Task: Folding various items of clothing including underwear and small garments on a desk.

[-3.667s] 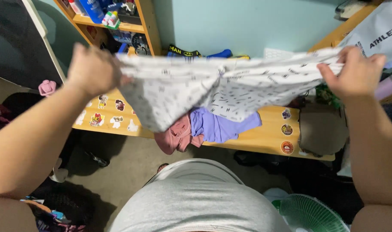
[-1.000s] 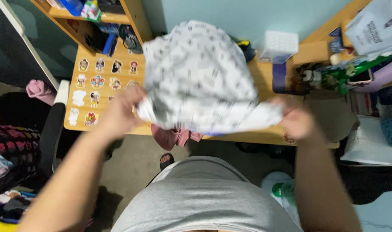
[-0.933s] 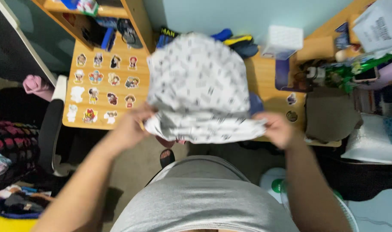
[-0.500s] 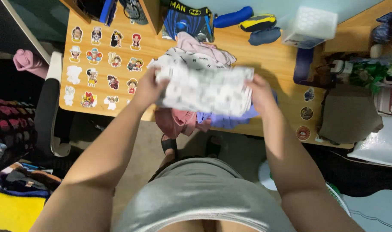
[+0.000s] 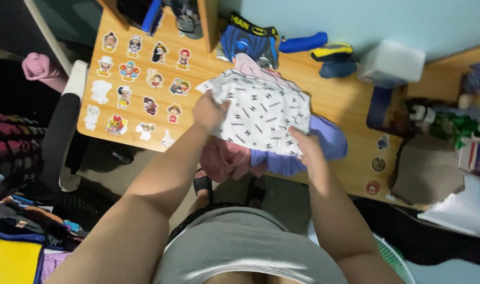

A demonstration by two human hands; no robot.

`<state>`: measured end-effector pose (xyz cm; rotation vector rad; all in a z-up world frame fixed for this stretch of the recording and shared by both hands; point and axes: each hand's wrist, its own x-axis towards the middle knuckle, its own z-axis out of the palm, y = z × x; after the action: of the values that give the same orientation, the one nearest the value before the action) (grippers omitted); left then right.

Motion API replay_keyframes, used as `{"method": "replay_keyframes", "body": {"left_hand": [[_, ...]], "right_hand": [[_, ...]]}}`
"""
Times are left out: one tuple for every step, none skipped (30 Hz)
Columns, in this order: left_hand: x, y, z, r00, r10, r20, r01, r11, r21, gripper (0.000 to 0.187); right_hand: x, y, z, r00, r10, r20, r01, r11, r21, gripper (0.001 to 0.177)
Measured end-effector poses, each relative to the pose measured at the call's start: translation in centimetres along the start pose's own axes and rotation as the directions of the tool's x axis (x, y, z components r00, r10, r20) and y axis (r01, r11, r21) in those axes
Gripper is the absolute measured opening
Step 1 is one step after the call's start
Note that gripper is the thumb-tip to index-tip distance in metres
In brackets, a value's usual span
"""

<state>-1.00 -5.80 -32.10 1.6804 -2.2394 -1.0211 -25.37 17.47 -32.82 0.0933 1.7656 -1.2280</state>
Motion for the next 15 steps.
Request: {"method": "replay_keyframes", "body": {"left_hand": [[-0.4,1.4,-1.1,1.000,-0.007,-0.009,0.007,1.000,-0.007,0.075],[-1.0,2.5,-2.3,0.998,0.039,-0.059,-0.041,0.998,-0.043,0.072],[-1.6,3.6,-3.5,0.990,0.083,-0.110,-0.091,0.993,-0.075,0.068],[-1.8,3.5,-4.6,0.990,0.069,-0.123,-0.079,0.994,-0.078,0.068],[-2.0,3.4,-5.6,0.991,0.061,-0.115,-0.078,0.985,-0.151,0.064],[-2.4,3.2,-6.6,0.993,0.051,-0.106,-0.074,0.972,-0.224,0.061],[-2.5,1.4,-6.8,0.993,0.033,-0.118,-0.059,0.972,-0.228,0.061],[-2.5,-0.3,-6.9,0.981,0.051,-0.186,-0.106,0.948,-0.300,0.061],[-2.5,-2.0,-7.1,0.965,0.064,-0.256,-0.158,0.918,-0.365,0.062],[-3.0,-3.7,-8.2,0.961,0.050,-0.271,-0.151,0.918,-0.366,0.062],[-3.5,-5.3,-9.3,0.971,-0.080,-0.224,-0.064,0.818,-0.571,0.063],[-4.1,-6.9,-10.3,0.971,-0.190,-0.145,0.020,0.667,-0.744,0.066],[-4.9,-9.4,-10.8,0.968,-0.200,-0.153,0.019,0.665,-0.747,0.066],[-5.7,-11.9,-11.4,0.960,-0.264,-0.093,0.057,0.511,-0.858,0.067],[-6.5,-14.4,-11.9,0.950,-0.311,-0.022,0.089,0.337,-0.937,0.071]], "right_hand": [[-2.4,-2.8,1.4,1.000,-0.005,0.008,0.005,1.000,-0.011,0.044],[-5.0,-5.3,3.0,0.998,-0.061,-0.036,0.056,0.992,-0.112,0.037],[-7.7,-7.8,4.6,0.990,-0.122,-0.072,0.104,0.971,-0.213,0.031],[-7.1,-7.7,4.6,0.991,-0.125,-0.057,0.109,0.968,-0.224,0.031],[-6.5,-7.5,4.6,0.951,-0.287,0.117,0.294,0.955,-0.046,0.029],[-6.0,-7.4,4.7,0.854,-0.451,0.258,0.423,0.892,0.159,0.028],[-7.1,-8.5,6.0,0.851,-0.446,0.278,0.420,0.895,0.151,0.028],[-8.2,-9.7,7.3,0.869,-0.403,0.288,0.397,0.914,0.084,0.029],[-9.4,-10.8,8.6,0.885,-0.360,0.296,0.373,0.928,0.015,0.030],[-10.1,-11.7,10.8,0.879,-0.359,0.315,0.375,0.927,0.010,0.030],[-10.8,-12.6,12.9,0.788,-0.451,0.419,0.521,0.851,-0.065,0.035],[-11.6,-13.3,14.7,0.681,-0.515,0.520,0.655,0.746,-0.119,0.043],[-11.0,-13.7,17.2,0.675,-0.512,0.531,0.657,0.744,-0.119,0.043],[-10.4,-14.0,19.7,0.591,-0.473,0.654,0.698,0.706,-0.121,0.048],[-9.8,-14.4,22.2,0.496,-0.418,0.761,0.736,0.667,-0.114,0.053]]}}
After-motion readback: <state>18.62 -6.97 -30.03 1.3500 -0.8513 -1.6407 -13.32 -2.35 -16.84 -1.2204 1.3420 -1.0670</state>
